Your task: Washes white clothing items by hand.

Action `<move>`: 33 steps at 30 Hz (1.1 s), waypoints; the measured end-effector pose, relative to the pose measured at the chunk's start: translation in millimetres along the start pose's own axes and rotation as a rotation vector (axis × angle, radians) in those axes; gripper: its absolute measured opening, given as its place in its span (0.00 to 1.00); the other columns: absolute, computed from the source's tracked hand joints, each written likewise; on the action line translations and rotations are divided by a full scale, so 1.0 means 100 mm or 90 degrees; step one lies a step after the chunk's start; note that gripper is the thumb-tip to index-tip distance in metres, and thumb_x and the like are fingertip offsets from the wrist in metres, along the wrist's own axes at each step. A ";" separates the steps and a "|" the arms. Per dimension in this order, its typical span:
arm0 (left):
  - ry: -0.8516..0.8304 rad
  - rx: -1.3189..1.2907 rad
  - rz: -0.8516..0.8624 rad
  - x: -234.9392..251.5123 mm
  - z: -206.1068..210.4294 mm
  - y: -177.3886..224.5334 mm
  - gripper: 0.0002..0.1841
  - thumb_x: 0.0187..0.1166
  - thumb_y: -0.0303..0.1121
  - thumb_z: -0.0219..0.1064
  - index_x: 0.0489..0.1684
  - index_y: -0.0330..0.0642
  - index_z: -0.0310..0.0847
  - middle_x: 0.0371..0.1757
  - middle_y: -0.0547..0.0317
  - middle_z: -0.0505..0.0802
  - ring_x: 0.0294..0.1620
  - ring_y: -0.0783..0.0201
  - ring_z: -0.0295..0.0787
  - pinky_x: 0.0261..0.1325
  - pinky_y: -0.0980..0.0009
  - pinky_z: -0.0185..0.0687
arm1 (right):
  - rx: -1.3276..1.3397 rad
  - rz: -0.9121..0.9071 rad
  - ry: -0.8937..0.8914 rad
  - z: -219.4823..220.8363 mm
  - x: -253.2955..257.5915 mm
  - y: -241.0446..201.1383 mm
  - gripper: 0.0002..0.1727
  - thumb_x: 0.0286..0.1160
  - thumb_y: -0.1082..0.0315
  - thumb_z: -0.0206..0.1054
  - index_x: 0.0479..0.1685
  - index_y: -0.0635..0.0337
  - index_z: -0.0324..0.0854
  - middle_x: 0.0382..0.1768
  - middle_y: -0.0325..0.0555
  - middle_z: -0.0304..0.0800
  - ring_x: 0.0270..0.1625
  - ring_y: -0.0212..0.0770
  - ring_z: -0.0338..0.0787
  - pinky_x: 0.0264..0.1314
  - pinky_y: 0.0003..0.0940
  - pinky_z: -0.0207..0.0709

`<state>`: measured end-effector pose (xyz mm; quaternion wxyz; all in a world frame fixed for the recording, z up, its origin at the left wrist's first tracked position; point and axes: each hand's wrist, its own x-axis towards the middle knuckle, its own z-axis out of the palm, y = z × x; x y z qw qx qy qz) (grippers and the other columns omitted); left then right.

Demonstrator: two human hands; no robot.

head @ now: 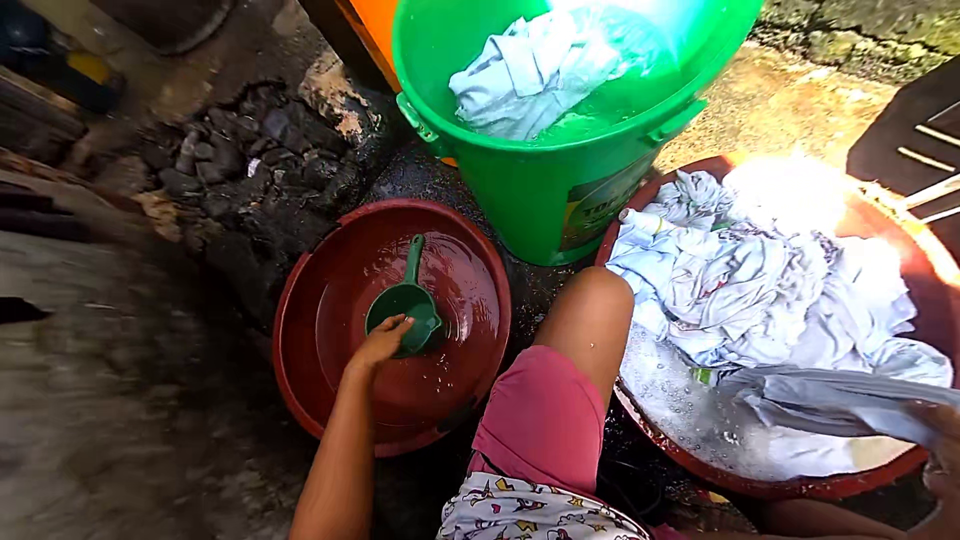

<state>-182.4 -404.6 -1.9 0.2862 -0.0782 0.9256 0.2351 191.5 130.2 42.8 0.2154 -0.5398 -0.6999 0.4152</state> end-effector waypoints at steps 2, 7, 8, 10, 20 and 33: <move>0.023 0.185 0.028 -0.08 -0.04 0.16 0.32 0.79 0.43 0.74 0.80 0.35 0.74 0.90 0.26 0.60 0.93 0.27 0.43 0.84 0.21 0.36 | -0.105 -0.032 -0.075 0.09 0.08 0.11 0.21 0.64 0.81 0.67 0.59 0.76 0.73 0.50 0.58 0.81 0.48 0.39 0.82 0.53 0.40 0.79; -0.357 0.074 0.186 -0.46 0.25 0.31 0.20 0.85 0.38 0.68 0.67 0.34 0.83 0.61 0.41 0.90 0.63 0.50 0.87 0.71 0.48 0.77 | -0.221 -0.017 -0.174 0.15 0.01 0.12 0.20 0.66 0.81 0.72 0.58 0.79 0.77 0.50 0.74 0.84 0.52 0.61 0.84 0.58 0.64 0.74; -0.454 0.043 0.201 -0.54 0.35 0.28 0.20 0.84 0.36 0.68 0.68 0.32 0.81 0.59 0.43 0.91 0.59 0.54 0.88 0.69 0.53 0.80 | -0.222 -0.020 -0.190 0.15 0.01 0.13 0.19 0.67 0.80 0.72 0.57 0.78 0.78 0.49 0.72 0.84 0.50 0.59 0.84 0.57 0.63 0.75; -0.581 0.002 0.188 -0.63 0.55 0.20 0.23 0.83 0.34 0.68 0.73 0.32 0.76 0.61 0.47 0.90 0.58 0.62 0.87 0.63 0.61 0.81 | -0.221 -0.012 -0.202 0.17 0.01 0.15 0.18 0.68 0.80 0.73 0.57 0.77 0.78 0.48 0.73 0.84 0.49 0.60 0.84 0.56 0.65 0.74; -0.660 -0.192 0.118 -0.66 0.77 -0.07 0.17 0.83 0.30 0.64 0.68 0.40 0.70 0.43 0.68 0.90 0.41 0.77 0.88 0.48 0.76 0.86 | -0.232 -0.007 -0.225 0.24 0.02 0.17 0.18 0.70 0.78 0.73 0.57 0.75 0.79 0.44 0.68 0.84 0.43 0.56 0.82 0.51 0.61 0.75; -0.658 -0.147 0.108 -0.64 0.64 -0.02 0.32 0.80 0.35 0.65 0.84 0.44 0.59 0.59 0.56 0.89 0.51 0.66 0.91 0.54 0.65 0.89 | -0.216 0.022 -0.206 0.29 -0.03 0.01 0.16 0.80 0.73 0.68 0.60 0.75 0.79 0.51 0.72 0.87 0.51 0.60 0.87 0.59 0.64 0.76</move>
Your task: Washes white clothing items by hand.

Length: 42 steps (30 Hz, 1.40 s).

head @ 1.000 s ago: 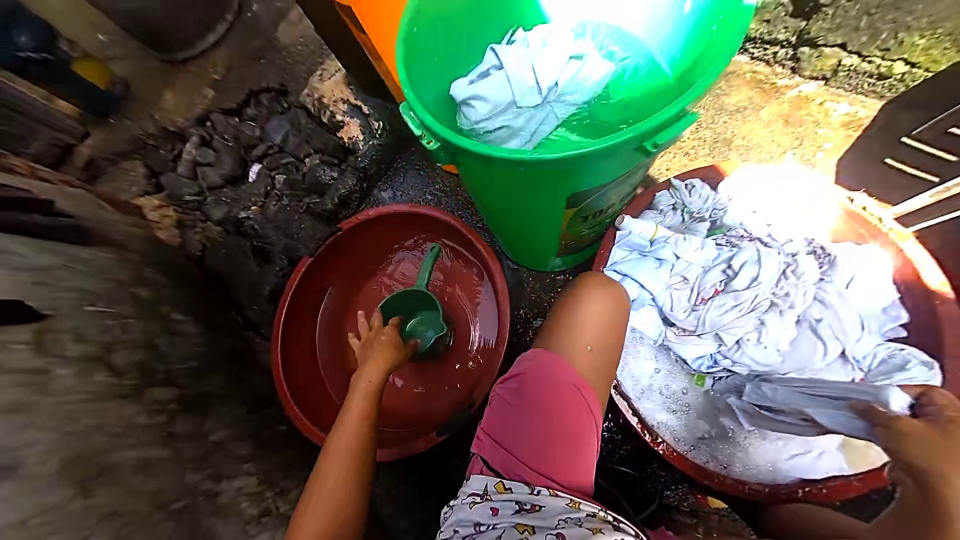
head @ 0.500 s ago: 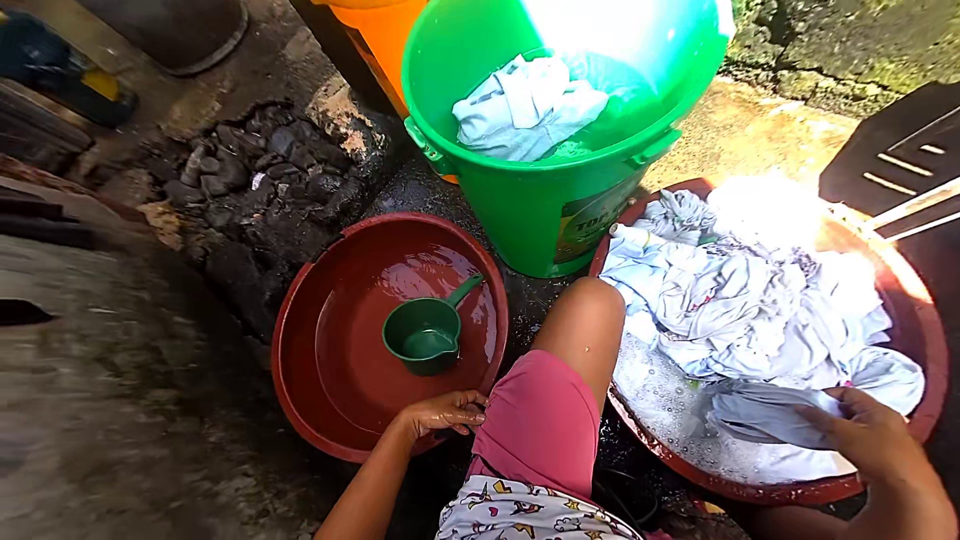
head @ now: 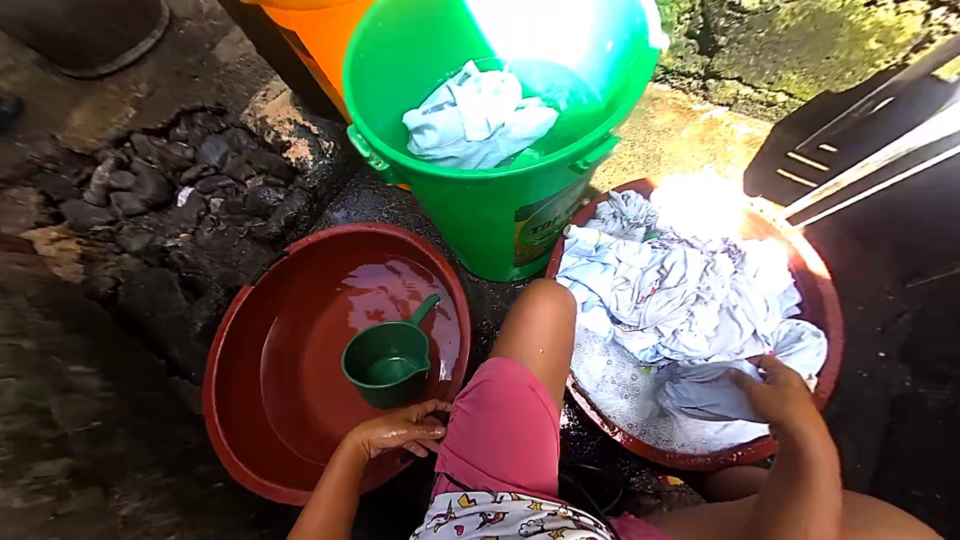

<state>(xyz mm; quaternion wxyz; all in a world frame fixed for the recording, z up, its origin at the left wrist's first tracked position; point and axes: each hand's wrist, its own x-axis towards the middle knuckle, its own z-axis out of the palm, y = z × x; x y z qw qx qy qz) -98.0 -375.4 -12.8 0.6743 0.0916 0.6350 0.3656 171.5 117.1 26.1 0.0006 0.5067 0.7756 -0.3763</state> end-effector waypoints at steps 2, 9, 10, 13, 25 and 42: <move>0.109 0.097 0.043 -0.07 -0.06 0.13 0.33 0.78 0.37 0.68 0.83 0.37 0.64 0.63 0.47 0.90 0.57 0.59 0.89 0.60 0.60 0.85 | 0.113 -0.016 0.085 -0.17 -0.12 -0.15 0.12 0.80 0.74 0.67 0.57 0.72 0.79 0.45 0.59 0.86 0.43 0.43 0.86 0.51 0.46 0.81; 0.338 0.348 0.375 -0.23 0.31 1.58 0.29 0.77 0.46 0.66 0.74 0.39 0.75 0.65 0.55 0.90 0.61 0.68 0.89 0.65 0.68 0.84 | 0.360 -0.223 0.234 -0.72 -0.71 -0.80 0.08 0.76 0.77 0.65 0.40 0.51 0.76 0.27 0.25 0.84 0.25 0.18 0.83 0.29 0.17 0.81; 0.296 0.359 0.414 -0.12 0.49 1.83 0.28 0.77 0.45 0.67 0.74 0.39 0.75 0.65 0.56 0.90 0.62 0.69 0.88 0.66 0.68 0.84 | 0.381 -0.259 0.244 -0.81 -0.80 -0.91 0.09 0.76 0.77 0.65 0.40 0.48 0.77 0.28 0.23 0.85 0.27 0.17 0.84 0.30 0.16 0.82; 0.131 0.411 0.450 0.44 1.13 2.45 0.29 0.77 0.40 0.75 0.75 0.40 0.75 0.65 0.51 0.90 0.62 0.61 0.88 0.66 0.58 0.84 | 0.436 -0.393 0.274 -1.21 -1.06 -1.20 0.10 0.78 0.75 0.65 0.45 0.45 0.79 0.32 0.21 0.88 0.30 0.18 0.88 0.35 0.16 0.86; -0.130 0.182 0.481 1.21 2.46 2.91 0.16 0.89 0.27 0.49 0.65 0.32 0.78 0.54 0.54 0.88 0.57 0.71 0.84 0.65 0.70 0.81 | 0.322 -0.373 0.270 -1.45 -1.01 -1.03 0.04 0.83 0.67 0.64 0.48 0.50 0.81 0.30 0.29 0.86 0.27 0.22 0.84 0.30 0.20 0.83; -0.031 0.865 0.021 2.77 2.17 1.97 0.27 0.88 0.41 0.58 0.86 0.48 0.70 0.87 0.35 0.70 0.87 0.29 0.61 0.78 0.19 0.51 | -0.197 0.238 -0.276 1.01 0.03 0.15 0.59 0.75 0.49 0.72 0.99 0.38 0.27 0.93 0.69 0.10 0.91 0.86 0.26 0.73 0.94 0.46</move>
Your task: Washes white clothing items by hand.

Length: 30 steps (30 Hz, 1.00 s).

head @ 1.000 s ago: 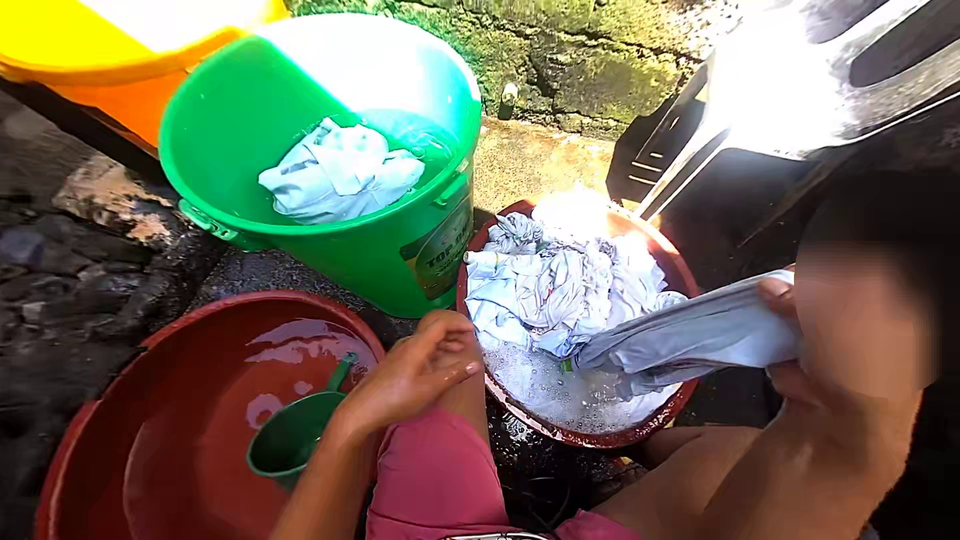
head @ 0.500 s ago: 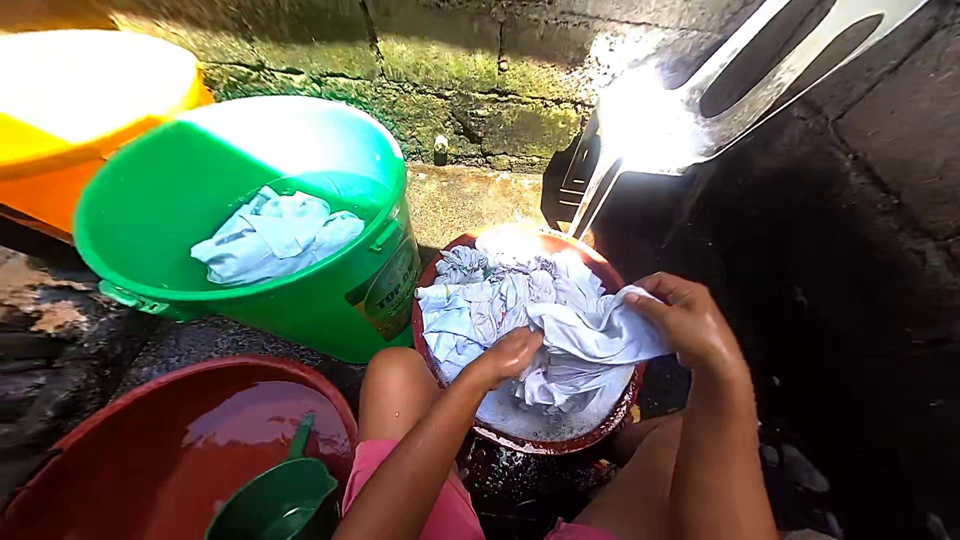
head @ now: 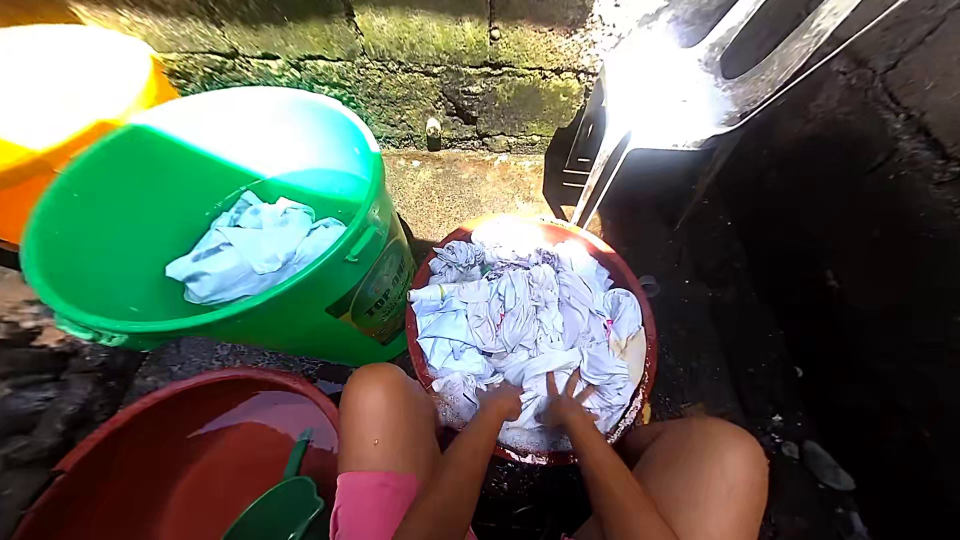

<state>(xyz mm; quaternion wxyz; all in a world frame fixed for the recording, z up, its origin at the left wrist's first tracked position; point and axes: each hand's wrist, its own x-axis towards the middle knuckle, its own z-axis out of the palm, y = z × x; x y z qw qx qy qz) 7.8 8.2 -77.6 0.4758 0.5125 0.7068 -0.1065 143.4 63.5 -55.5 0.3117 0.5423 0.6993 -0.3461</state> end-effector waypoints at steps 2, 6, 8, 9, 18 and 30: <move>0.008 0.022 -0.042 0.05 0.22 0.02 0.29 0.84 0.40 0.63 0.87 0.51 0.69 0.92 0.36 0.61 0.92 0.26 0.45 0.81 0.15 0.30 | -0.027 0.006 0.023 0.29 0.09 0.02 0.57 0.74 0.51 0.72 0.99 0.41 0.33 0.94 0.69 0.13 0.91 0.85 0.21 0.71 0.97 0.37; 0.042 0.061 -0.064 0.09 0.49 -0.02 0.29 0.81 0.33 0.64 0.86 0.45 0.71 0.93 0.42 0.60 0.95 0.33 0.41 0.87 0.23 0.20 | -0.095 -0.017 0.038 0.53 0.23 0.08 0.49 0.76 0.55 0.68 0.98 0.44 0.44 0.94 0.71 0.30 0.92 0.82 0.30 0.76 0.94 0.38; 0.038 0.046 -0.066 0.09 0.47 -0.02 0.25 0.85 0.34 0.61 0.80 0.36 0.74 0.89 0.39 0.67 0.93 0.35 0.50 0.87 0.26 0.38 | -0.084 -0.038 0.038 0.59 0.26 0.09 0.44 0.77 0.62 0.67 0.96 0.50 0.51 0.94 0.70 0.40 0.93 0.78 0.37 0.79 0.88 0.43; 0.026 0.035 -0.046 0.06 0.35 -0.01 0.23 0.87 0.37 0.59 0.76 0.34 0.78 0.84 0.36 0.74 0.89 0.34 0.60 0.83 0.27 0.53 | -0.068 -0.050 0.045 0.57 0.27 0.09 0.37 0.79 0.65 0.64 0.91 0.56 0.60 0.91 0.69 0.51 0.92 0.75 0.47 0.80 0.83 0.51; 0.230 -0.218 0.129 -0.91 -1.91 -0.01 0.21 0.94 0.39 0.54 0.67 0.28 0.81 0.65 0.28 0.86 0.71 0.36 0.80 0.75 0.36 0.66 | 0.279 -0.116 0.202 -0.96 -0.37 0.52 0.21 0.76 0.79 0.63 0.68 0.66 0.82 0.64 0.70 0.86 0.66 0.65 0.86 0.68 0.66 0.76; 0.196 -0.141 -0.096 -0.27 -0.97 -0.19 0.22 0.85 0.47 0.64 0.54 0.34 0.88 0.59 0.33 0.90 0.66 0.36 0.85 0.65 0.31 0.74 | 0.435 -0.125 0.440 -0.77 -0.05 0.45 0.13 0.79 0.71 0.69 0.56 0.69 0.87 0.56 0.61 0.91 0.60 0.55 0.90 0.70 0.53 0.78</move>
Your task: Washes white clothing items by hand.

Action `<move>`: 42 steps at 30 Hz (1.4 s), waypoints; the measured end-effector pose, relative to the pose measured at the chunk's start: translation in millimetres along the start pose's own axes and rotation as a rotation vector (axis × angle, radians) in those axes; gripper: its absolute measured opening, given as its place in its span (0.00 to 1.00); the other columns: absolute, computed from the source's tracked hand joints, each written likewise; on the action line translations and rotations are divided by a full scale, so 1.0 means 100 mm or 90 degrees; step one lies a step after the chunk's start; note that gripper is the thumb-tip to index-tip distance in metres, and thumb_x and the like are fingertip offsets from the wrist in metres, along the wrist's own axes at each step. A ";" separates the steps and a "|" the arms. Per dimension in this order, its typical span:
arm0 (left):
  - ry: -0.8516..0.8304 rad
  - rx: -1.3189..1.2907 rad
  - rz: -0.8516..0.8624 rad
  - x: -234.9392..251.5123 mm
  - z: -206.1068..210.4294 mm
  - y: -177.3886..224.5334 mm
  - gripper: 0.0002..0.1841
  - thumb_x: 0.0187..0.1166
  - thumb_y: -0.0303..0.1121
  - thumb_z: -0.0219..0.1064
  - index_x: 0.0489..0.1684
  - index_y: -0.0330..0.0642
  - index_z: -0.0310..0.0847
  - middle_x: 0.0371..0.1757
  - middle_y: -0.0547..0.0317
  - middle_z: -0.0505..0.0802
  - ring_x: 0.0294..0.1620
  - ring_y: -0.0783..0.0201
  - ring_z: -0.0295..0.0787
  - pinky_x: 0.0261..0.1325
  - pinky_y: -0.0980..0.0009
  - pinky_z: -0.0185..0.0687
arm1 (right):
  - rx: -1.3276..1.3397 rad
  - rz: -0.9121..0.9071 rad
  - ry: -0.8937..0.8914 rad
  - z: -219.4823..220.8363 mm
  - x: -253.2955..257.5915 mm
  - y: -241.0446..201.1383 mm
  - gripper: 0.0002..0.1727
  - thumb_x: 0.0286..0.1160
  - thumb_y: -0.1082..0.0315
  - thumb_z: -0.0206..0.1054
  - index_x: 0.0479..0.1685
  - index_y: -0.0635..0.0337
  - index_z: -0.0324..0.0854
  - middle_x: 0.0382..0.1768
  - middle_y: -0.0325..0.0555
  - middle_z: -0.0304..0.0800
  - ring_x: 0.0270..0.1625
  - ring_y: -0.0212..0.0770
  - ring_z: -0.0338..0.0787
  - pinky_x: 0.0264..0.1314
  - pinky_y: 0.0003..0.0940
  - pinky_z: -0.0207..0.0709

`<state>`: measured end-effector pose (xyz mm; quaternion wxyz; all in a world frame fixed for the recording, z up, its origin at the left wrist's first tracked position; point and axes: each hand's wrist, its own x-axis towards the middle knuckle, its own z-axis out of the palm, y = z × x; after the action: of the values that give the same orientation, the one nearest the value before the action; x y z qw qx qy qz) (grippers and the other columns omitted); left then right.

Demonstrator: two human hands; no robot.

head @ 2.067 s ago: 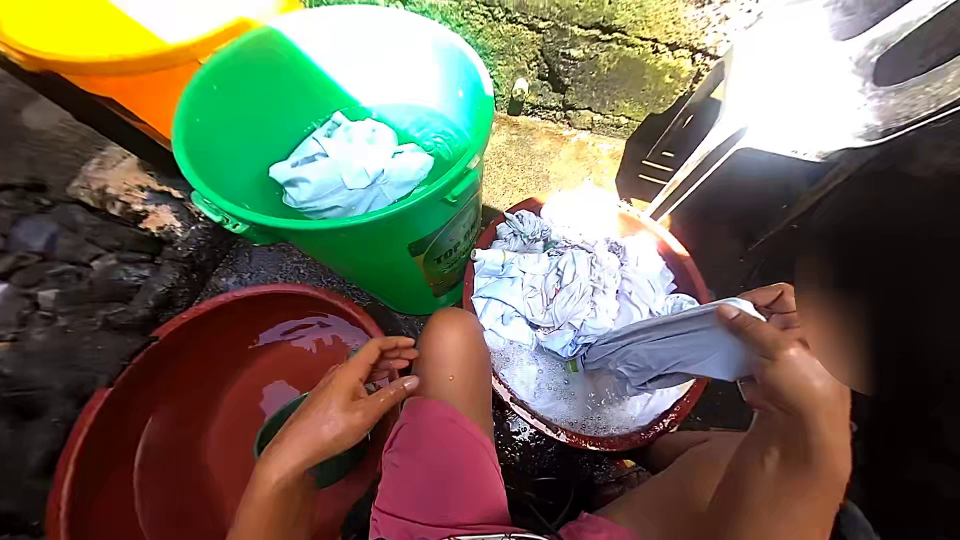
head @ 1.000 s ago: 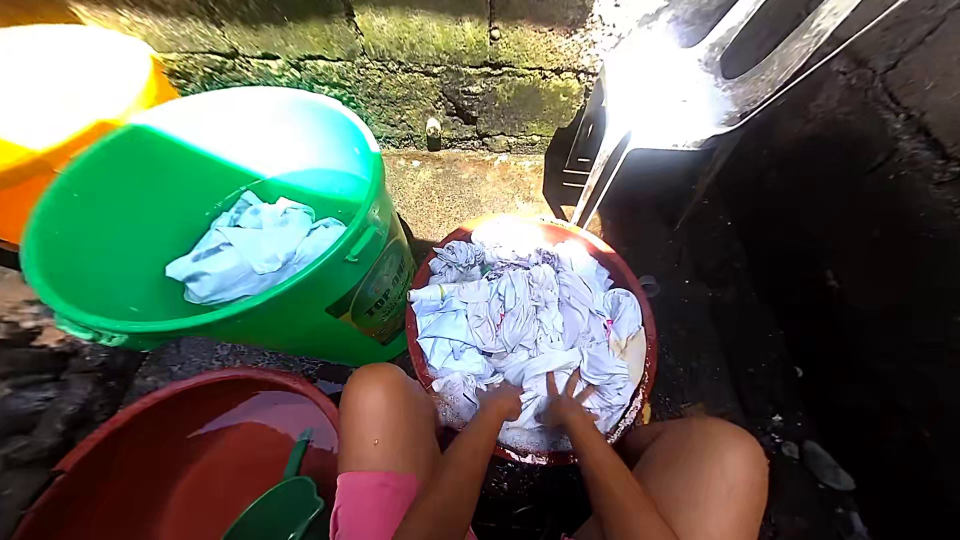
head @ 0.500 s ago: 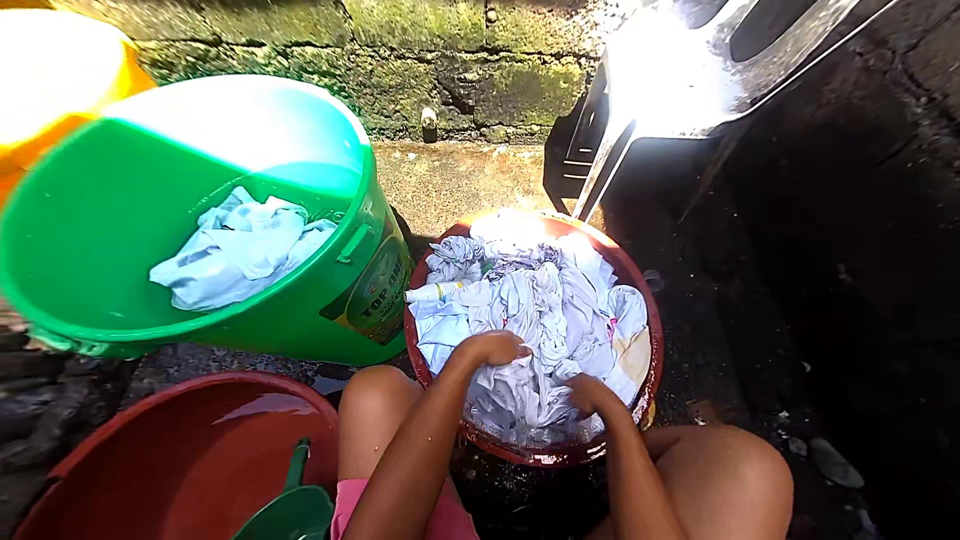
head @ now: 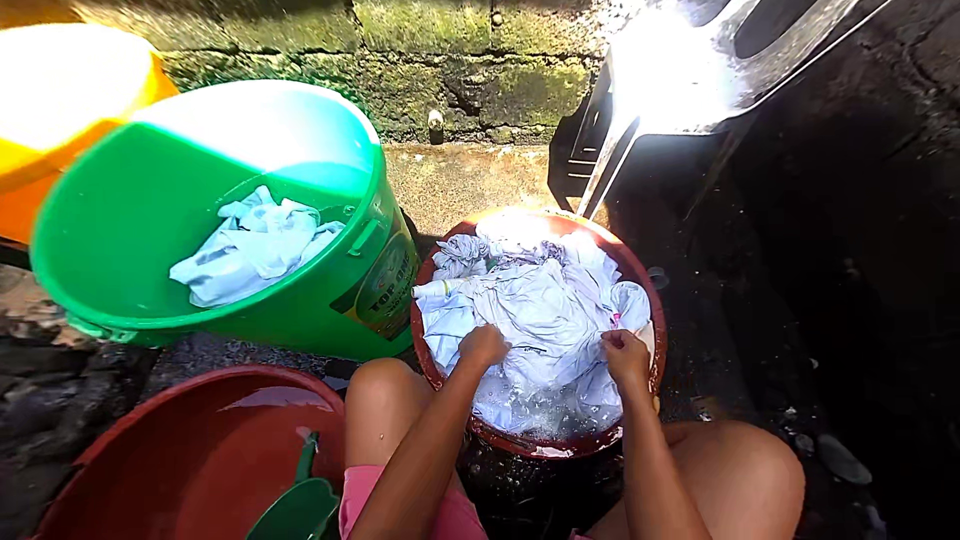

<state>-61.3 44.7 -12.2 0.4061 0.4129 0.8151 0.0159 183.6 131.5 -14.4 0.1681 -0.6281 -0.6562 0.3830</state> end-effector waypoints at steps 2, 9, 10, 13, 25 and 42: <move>-0.031 -0.006 -0.038 -0.04 0.30 0.05 0.27 0.84 0.53 0.63 0.59 0.33 0.86 0.65 0.34 0.88 0.71 0.38 0.83 0.70 0.34 0.73 | -0.017 -0.030 -0.084 0.23 -0.03 0.06 0.14 0.80 0.69 0.68 0.58 0.69 0.87 0.59 0.62 0.90 0.62 0.57 0.89 0.72 0.54 0.76; -0.092 -0.220 0.081 0.03 0.99 -0.03 0.18 0.91 0.38 0.56 0.59 0.31 0.85 0.60 0.36 0.89 0.65 0.44 0.84 0.72 0.44 0.73 | -0.390 -0.119 -0.335 0.94 -0.42 0.31 0.33 0.70 0.60 0.75 0.80 0.47 0.78 0.83 0.64 0.68 0.84 0.69 0.66 0.74 0.71 0.65; -0.081 -0.253 0.090 -0.01 0.95 0.00 0.17 0.91 0.36 0.57 0.57 0.30 0.85 0.58 0.37 0.90 0.62 0.47 0.85 0.69 0.47 0.74 | -0.376 -0.117 -0.307 0.96 -0.45 0.32 0.26 0.77 0.62 0.69 0.77 0.48 0.81 0.81 0.61 0.72 0.83 0.67 0.68 0.74 0.70 0.65; 0.006 -0.245 0.117 -0.16 0.70 0.04 0.17 0.82 0.31 0.67 0.65 0.33 0.81 0.61 0.39 0.89 0.64 0.47 0.85 0.71 0.49 0.76 | -0.120 -0.089 -0.228 0.82 -0.36 0.20 0.18 0.88 0.67 0.58 0.66 0.65 0.85 0.65 0.63 0.88 0.73 0.61 0.83 0.77 0.61 0.69; 0.297 -0.512 0.376 -0.53 -0.73 0.69 0.18 0.87 0.25 0.51 0.69 0.32 0.77 0.61 0.38 0.90 0.64 0.49 0.87 0.67 0.47 0.80 | 0.316 -0.369 -0.107 -0.90 -0.46 -1.77 0.14 0.68 0.72 0.72 0.48 0.62 0.74 0.35 0.36 0.84 0.36 0.24 0.86 0.44 0.23 0.84; 0.358 -0.324 0.572 -1.96 -2.16 1.20 0.09 0.92 0.33 0.45 0.47 0.44 0.71 0.36 0.61 0.82 0.38 0.72 0.82 0.45 0.68 0.79 | 0.310 -0.391 -0.020 -2.14 -0.81 -2.24 0.07 0.84 0.71 0.61 0.38 0.49 0.78 0.26 0.25 0.87 0.28 0.20 0.87 0.35 0.19 0.84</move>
<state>-63.4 56.3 303.3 0.2141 0.5874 0.6074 0.4902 190.2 135.4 306.0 0.4089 -0.3384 -0.7062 0.4685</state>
